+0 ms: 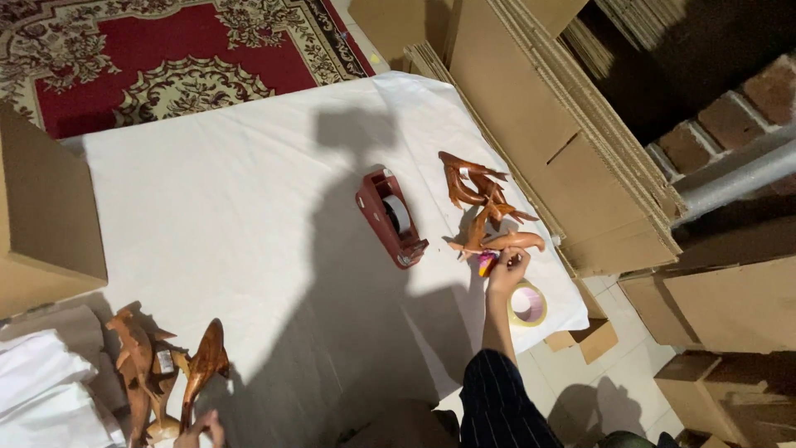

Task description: Cleaning and detailing wooden fish figurines using a small hand tool on a workspace

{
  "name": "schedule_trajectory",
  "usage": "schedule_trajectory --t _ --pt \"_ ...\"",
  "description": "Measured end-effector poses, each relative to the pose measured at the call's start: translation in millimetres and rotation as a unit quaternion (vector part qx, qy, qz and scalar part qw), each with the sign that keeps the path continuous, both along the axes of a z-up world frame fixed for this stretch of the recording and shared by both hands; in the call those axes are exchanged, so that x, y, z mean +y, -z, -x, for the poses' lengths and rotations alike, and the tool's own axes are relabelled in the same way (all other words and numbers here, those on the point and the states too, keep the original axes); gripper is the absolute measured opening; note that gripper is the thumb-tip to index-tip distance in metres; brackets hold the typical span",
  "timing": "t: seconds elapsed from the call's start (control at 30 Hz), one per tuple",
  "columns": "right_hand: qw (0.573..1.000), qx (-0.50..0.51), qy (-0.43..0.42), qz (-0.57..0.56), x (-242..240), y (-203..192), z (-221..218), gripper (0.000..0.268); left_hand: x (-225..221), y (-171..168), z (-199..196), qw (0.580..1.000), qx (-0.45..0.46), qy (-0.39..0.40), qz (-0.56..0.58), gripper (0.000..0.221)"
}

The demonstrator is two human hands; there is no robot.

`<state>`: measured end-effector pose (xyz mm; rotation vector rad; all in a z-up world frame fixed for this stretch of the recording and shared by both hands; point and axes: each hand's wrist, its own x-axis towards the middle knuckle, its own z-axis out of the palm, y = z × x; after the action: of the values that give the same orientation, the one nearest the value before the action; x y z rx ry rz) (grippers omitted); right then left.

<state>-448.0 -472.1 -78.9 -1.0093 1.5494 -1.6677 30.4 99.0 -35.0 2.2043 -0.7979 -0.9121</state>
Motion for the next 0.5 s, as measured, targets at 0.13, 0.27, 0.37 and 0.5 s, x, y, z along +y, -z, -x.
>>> schedule_trajectory --t 0.13,0.27,0.37,0.5 --pt "0.965 0.199 0.035 0.165 63 -60 -1 0.006 -6 164 -17 0.994 -0.059 0.089 -0.03 0.046" --pt "0.884 0.38 0.081 0.26 91 -67 20 0.012 -27 211 19 0.896 -0.29 0.19 0.276 0.058" --pt "0.884 0.327 0.051 0.329 143 -137 -24 0.006 -98 -7 120 0.878 -0.344 -0.031 0.332 0.023" --pt "0.974 0.15 -0.116 0.126 195 -79 -73 0.013 -148 -46 151 0.936 -0.152 -0.077 0.307 0.024"
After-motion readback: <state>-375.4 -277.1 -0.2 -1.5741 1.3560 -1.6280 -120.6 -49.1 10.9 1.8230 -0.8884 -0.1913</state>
